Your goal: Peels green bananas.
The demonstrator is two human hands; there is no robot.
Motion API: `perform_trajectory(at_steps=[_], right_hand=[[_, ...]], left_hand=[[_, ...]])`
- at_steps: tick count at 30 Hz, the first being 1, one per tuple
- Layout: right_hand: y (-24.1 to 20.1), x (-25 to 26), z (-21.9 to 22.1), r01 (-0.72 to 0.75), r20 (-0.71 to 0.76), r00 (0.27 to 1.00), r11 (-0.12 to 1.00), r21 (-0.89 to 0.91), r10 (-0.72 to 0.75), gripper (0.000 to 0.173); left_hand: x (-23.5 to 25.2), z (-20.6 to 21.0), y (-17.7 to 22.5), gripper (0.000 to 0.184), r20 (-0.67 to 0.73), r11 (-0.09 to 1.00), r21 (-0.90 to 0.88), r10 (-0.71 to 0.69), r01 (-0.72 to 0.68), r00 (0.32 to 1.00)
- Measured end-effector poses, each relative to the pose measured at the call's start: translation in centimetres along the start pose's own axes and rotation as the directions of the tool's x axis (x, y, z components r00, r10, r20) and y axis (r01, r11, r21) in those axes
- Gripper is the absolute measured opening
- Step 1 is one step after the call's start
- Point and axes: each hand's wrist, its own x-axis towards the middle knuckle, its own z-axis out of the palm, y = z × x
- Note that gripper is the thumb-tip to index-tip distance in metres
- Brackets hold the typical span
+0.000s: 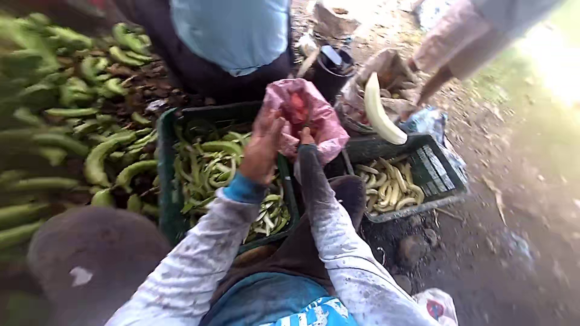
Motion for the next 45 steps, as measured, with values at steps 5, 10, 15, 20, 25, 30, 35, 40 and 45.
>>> perform_trajectory(at_steps=[5, 10, 15, 20, 25, 30, 35, 40, 45], right_hand=[[0.2, 0.1, -0.8, 0.14, 0.126, 0.98, 0.982, 0.125, -0.156, 0.047], [0.1, 1.5, 0.6, 0.135, 0.257, 0.954, 0.986, 0.101, -0.157, 0.05], [1.5, 1.8, 2.0, 0.18, 0.276, 0.936, 0.97, 0.162, -0.22, 0.048], [0.5, 0.4, 3.7, 0.123, 0.324, 0.931, 0.979, 0.16, -0.17, 0.041], [1.0, -0.9, 4.3, 0.233, 0.344, 0.903, 0.965, 0.117, -0.259, 0.039], [2.6, -1.4, 4.5, 0.387, 0.476, 0.812, 0.922, -0.006, -0.338, 0.062], [5.9, -0.9, 5.0, 0.618, 0.638, 0.627, 0.784, -0.058, -0.447, 0.047], [8.6, -2.1, 5.0, 0.822, 0.907, 0.261, 0.568, -0.03, -0.33, 0.026], [12.0, -3.7, 6.9, 0.919, 0.829, -0.021, 0.315, 0.235, -0.559, 0.043]], left_hand=[[2.0, -15.4, -8.7, 0.038, -0.024, 0.241, 0.96, -0.438, 0.143, 0.899], [-3.9, -22.6, -13.5, 0.052, -0.199, -0.33, 0.938, -0.768, -0.109, 0.609], [-5.9, -23.0, -16.5, 0.05, -0.234, -0.428, 0.882, -0.76, -0.196, 0.606], [-5.5, -22.4, -15.1, 0.044, -0.29, -0.472, 0.86, -0.764, -0.193, 0.576], [-4.9, -18.7, -9.7, 0.042, -0.29, -0.469, 0.806, -0.845, -0.362, 0.45], [-4.7, -15.6, -5.1, 0.029, -0.315, -0.462, 0.847, -0.835, -0.263, 0.451], [-2.7, -16.3, -1.0, 0.033, -0.332, -0.485, 0.856, -0.781, -0.179, 0.529], [-1.0, -18.4, 4.4, 0.028, -0.291, -0.383, 0.918, -0.826, -0.101, 0.483], [-0.1, -18.3, 7.3, 0.028, -0.213, -0.232, 0.972, -0.843, 0.023, 0.494]])
